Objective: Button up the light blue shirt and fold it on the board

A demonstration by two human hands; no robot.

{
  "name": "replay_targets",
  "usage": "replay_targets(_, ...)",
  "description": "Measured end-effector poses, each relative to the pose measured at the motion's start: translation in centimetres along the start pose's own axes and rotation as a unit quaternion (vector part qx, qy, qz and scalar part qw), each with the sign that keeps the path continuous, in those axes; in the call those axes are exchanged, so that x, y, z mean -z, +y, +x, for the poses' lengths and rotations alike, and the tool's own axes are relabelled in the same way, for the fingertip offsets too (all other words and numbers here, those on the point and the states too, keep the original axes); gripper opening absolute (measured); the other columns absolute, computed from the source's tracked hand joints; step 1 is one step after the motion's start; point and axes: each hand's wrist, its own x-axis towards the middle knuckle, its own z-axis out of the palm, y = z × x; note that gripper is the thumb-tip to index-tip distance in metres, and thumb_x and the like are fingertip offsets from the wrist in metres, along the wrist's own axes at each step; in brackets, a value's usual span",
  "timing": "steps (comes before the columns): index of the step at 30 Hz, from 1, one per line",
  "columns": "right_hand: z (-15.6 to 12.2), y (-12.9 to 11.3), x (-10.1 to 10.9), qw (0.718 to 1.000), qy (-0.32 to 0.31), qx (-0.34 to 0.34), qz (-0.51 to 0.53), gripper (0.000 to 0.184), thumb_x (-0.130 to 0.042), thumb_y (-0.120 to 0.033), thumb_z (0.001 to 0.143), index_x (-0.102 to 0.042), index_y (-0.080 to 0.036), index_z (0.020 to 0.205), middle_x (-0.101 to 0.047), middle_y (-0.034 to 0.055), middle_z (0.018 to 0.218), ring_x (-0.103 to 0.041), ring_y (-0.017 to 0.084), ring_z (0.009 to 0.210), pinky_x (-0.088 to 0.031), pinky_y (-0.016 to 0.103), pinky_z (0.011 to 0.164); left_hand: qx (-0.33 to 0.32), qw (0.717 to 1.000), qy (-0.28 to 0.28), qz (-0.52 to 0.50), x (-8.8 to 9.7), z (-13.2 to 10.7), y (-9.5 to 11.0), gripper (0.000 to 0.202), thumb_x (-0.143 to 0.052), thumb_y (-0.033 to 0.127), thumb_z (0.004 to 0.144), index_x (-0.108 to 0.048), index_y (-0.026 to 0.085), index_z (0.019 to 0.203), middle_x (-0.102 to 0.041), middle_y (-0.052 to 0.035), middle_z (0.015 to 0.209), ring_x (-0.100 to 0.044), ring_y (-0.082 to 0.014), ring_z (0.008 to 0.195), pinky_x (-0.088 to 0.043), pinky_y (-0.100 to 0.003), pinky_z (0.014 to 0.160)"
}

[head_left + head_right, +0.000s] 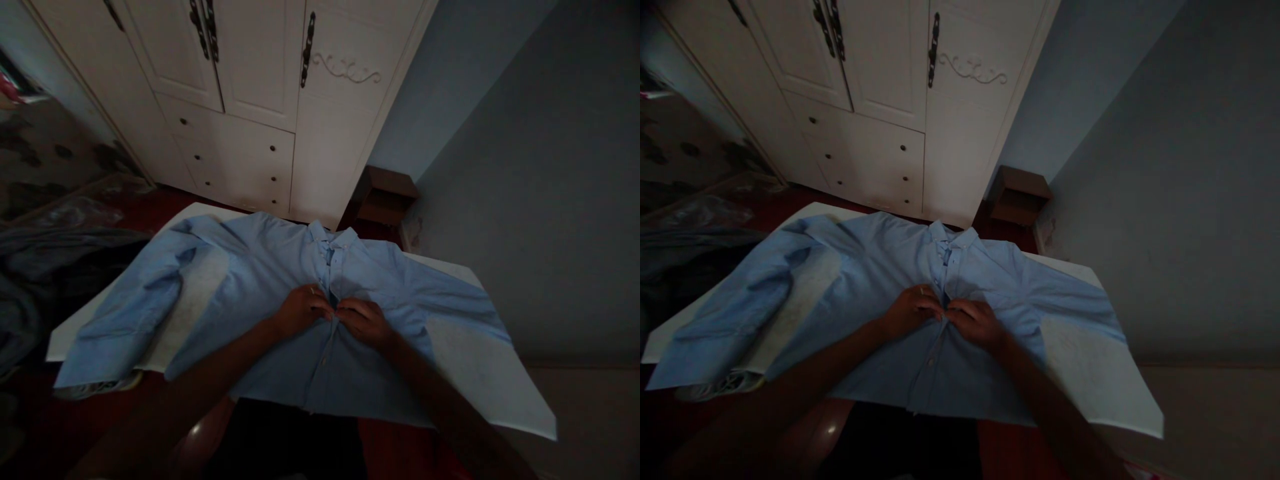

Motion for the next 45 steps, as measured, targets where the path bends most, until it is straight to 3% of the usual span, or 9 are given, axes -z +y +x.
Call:
replay_targets(10,0.3,-0.3,0.1,0.998,-0.048,-0.008,-0.044,0.014,-0.059,-0.023,0.089,-0.068,-0.02,0.098,-0.072,0.0065,0.093,-0.069,0.015,0.084,-0.053,0.026,0.07,0.053,0.997,-0.048,-0.016,0.3,-0.4,0.2,0.019,-0.065,0.008,0.08,-0.075,0.022,0.086,-0.073,-0.001,0.085,-0.065,-0.0123,0.082,-0.049,-0.024,0.079)
replay_targets(15,0.4,-0.2,0.0,0.997,-0.059,-0.027,-0.036,0.013,-0.056,-0.025,0.09,-0.067,-0.019,0.095,-0.072,0.0071,0.094,-0.068,0.015,0.083,-0.053,0.025,0.068,0.005,0.995,-0.077,-0.059,0.9,-0.3,0.4,0.017,-0.061,0.017,0.083,-0.074,0.019,0.094,-0.072,-0.0045,0.088,-0.065,-0.0135,0.085,-0.049,-0.025,0.079)
replay_targets(20,0.1,-0.1,-0.3,0.996,-0.062,-0.038,-0.042,0.022,-0.056,-0.031,0.091,-0.062,-0.019,0.108,-0.072,0.0095,0.098,-0.069,0.018,0.088,-0.055,0.028,0.072,0.009,0.998,-0.047,-0.028,0.3,-0.4,0.5,0.02,-0.075,0.033,0.072,-0.074,0.017,0.085,-0.072,-0.0055,0.084,-0.065,-0.0164,0.082,-0.049,-0.027,0.078)
replay_targets(27,0.1,-0.1,-0.5,0.996,-0.06,-0.058,-0.019,0.027,-0.057,-0.031,0.09,-0.058,-0.019,0.115,-0.071,0.0098,0.104,-0.069,0.017,0.085,-0.055,0.027,0.07,0.016,0.999,-0.021,0.046,-0.4,-0.9,1.1,0.018,-0.061,0.017,0.076,-0.074,0.017,0.09,-0.074,-0.0071,0.092,-0.066,-0.0193,0.09,-0.048,-0.031,0.086)
replay_targets(31,0.2,-0.1,-0.3,0.997,-0.037,-0.064,-0.021,0.026,-0.061,-0.034,0.088,-0.06,-0.019,0.109,-0.067,0.0116,0.108,-0.067,0.018,0.089,-0.056,0.027,0.07,0.052,0.997,-0.021,0.048,0.0,-1.0,1.8,0.02,-0.057,0.014,0.077,-0.074,0.019,0.086,-0.074,-0.0038,0.089,-0.066,-0.0177,0.088,-0.049,-0.028,0.084)
replay_targets(35,0.3,0.0,-0.2,0.997,-0.052,-0.045,-0.026,0.013,-0.061,-0.031,0.089,-0.062,-0.02,0.096,-0.067,0.0087,0.095,-0.065,0.017,0.083,-0.054,0.027,0.068,0.068,0.996,-0.027,0.058,0.1,-0.8,2.3,0.018,-0.056,0.013,0.078,-0.073,0.019,0.083,-0.073,-0.0029,0.085,-0.066,-0.0178,0.085,-0.049,-0.028,0.083)
replay_targets(41,0.3,0.1,-0.3,0.996,-0.081,-0.021,-0.04,0.014,-0.056,-0.03,0.092,-0.064,-0.019,0.09,-0.068,0.0074,0.091,-0.065,0.016,0.08,-0.053,0.026,0.069,0.092,0.996,0.006,0.016,0.2,-0.9,2.3,0.037,-0.052,0.01,0.079,-0.065,0.02,0.112,-0.073,-0.0012,0.085,-0.068,-0.0149,0.08,-0.051,-0.028,0.08)
replay_targets(45,0.2,0.1,-0.4,0.996,-0.083,-0.023,-0.037,0.015,-0.055,-0.029,0.093,-0.066,-0.019,0.091,-0.069,0.0073,0.094,-0.066,0.015,0.081,-0.053,0.026,0.07,0.086,0.996,0.008,0.012,0.2,-1.1,1.9,0.032,-0.051,0.011,0.079,-0.064,0.019,0.107,-0.074,-0.0016,0.087,-0.069,-0.0142,0.082,-0.052,-0.027,0.081)
